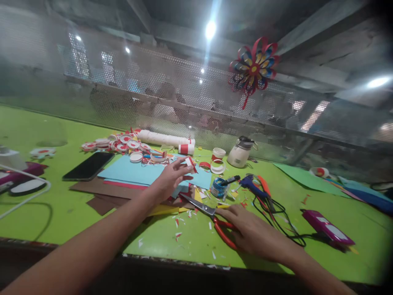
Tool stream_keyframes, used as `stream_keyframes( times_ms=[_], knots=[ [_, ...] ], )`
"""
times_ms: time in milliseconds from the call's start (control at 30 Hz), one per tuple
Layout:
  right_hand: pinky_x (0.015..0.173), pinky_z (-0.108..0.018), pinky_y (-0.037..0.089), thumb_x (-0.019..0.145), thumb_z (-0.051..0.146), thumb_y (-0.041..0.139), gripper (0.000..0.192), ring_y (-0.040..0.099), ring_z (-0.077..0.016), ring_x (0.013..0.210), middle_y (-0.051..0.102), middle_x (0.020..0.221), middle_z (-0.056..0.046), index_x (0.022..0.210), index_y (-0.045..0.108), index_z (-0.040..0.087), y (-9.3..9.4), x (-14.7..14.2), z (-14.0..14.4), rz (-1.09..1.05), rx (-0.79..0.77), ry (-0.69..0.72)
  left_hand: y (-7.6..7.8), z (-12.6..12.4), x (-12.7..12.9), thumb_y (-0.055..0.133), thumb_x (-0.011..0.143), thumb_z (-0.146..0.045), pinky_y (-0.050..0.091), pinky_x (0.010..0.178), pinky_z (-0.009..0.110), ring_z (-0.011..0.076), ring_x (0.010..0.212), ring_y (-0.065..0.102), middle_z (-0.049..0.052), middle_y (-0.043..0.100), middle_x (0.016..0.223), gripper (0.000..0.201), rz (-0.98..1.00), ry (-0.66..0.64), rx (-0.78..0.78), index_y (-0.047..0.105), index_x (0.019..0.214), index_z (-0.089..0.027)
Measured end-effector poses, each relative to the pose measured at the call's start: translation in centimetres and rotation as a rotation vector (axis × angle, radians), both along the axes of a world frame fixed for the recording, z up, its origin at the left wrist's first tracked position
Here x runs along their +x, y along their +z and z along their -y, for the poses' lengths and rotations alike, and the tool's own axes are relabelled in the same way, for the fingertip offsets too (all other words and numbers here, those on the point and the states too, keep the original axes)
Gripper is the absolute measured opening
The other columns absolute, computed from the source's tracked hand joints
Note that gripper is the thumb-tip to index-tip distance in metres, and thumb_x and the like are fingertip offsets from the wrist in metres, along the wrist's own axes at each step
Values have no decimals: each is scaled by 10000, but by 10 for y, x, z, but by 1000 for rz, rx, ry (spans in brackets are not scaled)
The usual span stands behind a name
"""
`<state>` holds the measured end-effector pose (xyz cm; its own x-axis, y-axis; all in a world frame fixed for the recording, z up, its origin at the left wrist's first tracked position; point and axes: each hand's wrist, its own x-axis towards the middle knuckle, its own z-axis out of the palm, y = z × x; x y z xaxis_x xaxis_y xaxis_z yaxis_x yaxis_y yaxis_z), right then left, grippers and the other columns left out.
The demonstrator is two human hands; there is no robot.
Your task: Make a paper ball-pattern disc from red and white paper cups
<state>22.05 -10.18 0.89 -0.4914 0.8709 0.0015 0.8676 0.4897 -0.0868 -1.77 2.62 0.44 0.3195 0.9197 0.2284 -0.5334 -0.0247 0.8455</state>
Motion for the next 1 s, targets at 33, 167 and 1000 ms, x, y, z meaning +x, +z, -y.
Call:
stream_keyframes(
  times_ms=[33, 167, 1000],
  knots=[
    [731, -313, 438, 785, 52, 463, 560, 558, -213, 880, 590, 1038, -95, 1306, 486, 256, -2, -1, -4, 25, 3, -24, 2, 0, 0, 772, 680, -220, 484, 781, 351, 218, 900, 631, 111, 673, 980, 417, 19, 18, 18, 643, 1067, -137],
    [679, -303, 418, 748, 137, 554, 594, 578, -235, 857, 595, 1005, -93, 1317, 454, 273, -6, -4, -19, 49, -55, -62, 12, 4, -4, 784, 646, -164, 496, 800, 369, 209, 870, 645, 83, 662, 1011, 481, 74, 53, 99, 639, 1104, -182],
    [778, -345, 462, 824, 375, 599, 323, 560, -212, 886, 594, 1018, -73, 1071, 525, 182, 15, -38, -50, -601, 129, -194, 22, 17, 0, 695, 746, -174, 518, 865, 402, 218, 944, 628, 103, 665, 1020, 271, 91, 38, 35, 666, 1009, -115]
  ],
)
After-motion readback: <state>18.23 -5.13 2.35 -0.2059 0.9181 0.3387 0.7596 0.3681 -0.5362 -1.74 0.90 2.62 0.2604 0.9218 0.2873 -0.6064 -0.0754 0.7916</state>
